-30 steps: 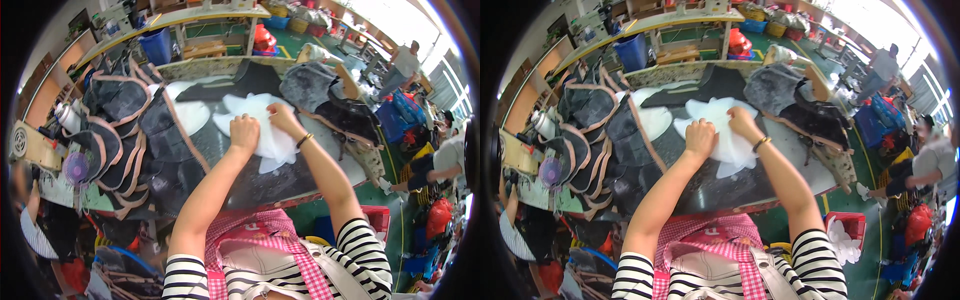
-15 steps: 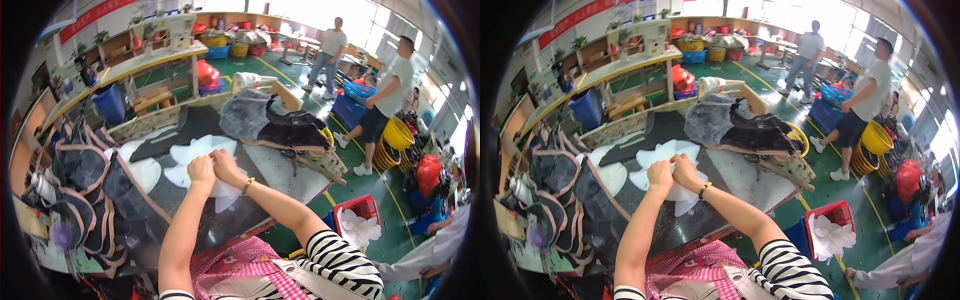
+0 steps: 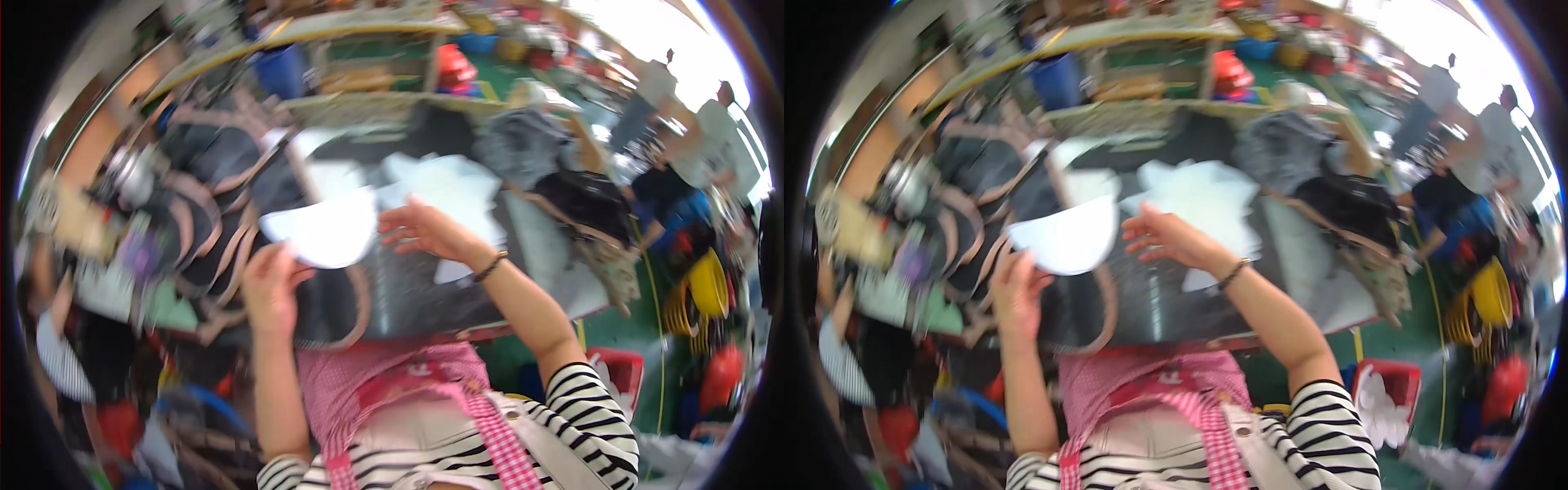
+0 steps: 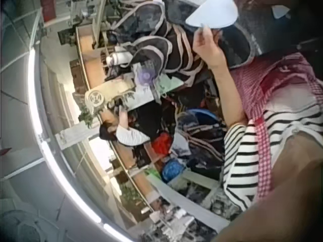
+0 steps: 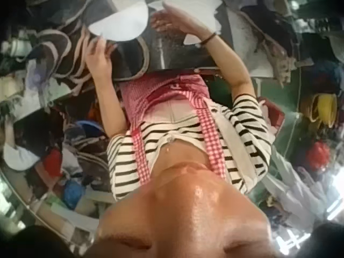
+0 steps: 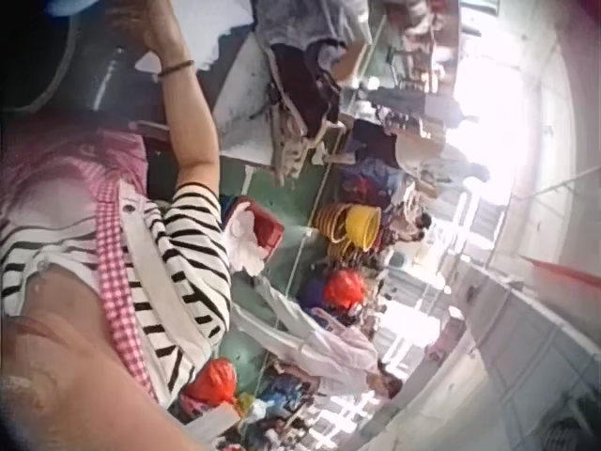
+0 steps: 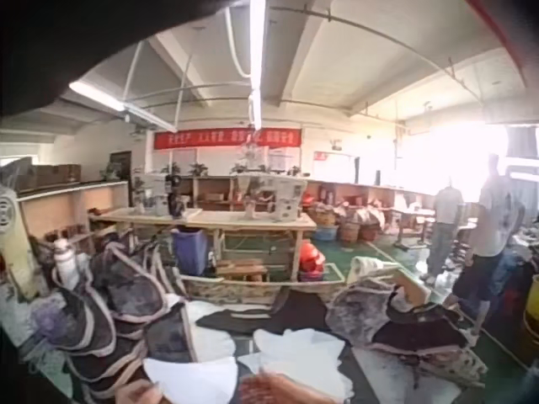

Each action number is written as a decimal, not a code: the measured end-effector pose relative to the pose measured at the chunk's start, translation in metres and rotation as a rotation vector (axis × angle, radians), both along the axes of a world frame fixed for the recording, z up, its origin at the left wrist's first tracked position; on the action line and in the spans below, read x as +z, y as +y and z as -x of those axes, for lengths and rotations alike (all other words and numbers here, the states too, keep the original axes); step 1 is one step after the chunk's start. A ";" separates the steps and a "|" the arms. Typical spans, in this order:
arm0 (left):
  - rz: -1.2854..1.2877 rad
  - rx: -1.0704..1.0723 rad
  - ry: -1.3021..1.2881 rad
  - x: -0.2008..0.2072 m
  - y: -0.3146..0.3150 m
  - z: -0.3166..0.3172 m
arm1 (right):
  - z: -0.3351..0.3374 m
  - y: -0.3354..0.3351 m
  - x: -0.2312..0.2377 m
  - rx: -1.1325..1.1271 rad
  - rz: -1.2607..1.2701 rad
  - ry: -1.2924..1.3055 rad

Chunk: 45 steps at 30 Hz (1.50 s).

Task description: The person inserts white foam insoles and grey fuzzy lining into black slipper uppers. They repeatedly pick up the components, align the foam and lining, and press them into the slipper shell. The person handles the items one at a time, turning them over to fit the parts inside.

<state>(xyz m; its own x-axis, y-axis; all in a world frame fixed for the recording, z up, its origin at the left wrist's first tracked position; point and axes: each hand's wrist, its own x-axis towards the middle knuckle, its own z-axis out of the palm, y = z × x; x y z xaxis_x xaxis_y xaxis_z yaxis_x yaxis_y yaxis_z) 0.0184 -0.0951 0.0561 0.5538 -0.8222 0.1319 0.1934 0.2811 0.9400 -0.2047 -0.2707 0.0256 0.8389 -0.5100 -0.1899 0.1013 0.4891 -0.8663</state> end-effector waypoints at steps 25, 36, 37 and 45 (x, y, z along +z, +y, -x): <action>-0.408 0.337 -0.814 -0.078 0.099 0.015 | -0.065 0.077 -0.029 0.003 1.163 0.477; -0.295 0.430 -0.641 -0.091 0.115 0.012 | -0.123 0.105 -0.007 0.379 1.399 0.103; -0.282 0.431 -0.752 -0.092 0.116 0.011 | -0.130 0.105 -0.011 0.453 1.402 0.118; -0.294 0.384 -1.145 -0.097 0.125 0.001 | -0.137 0.120 -0.011 0.370 1.535 0.237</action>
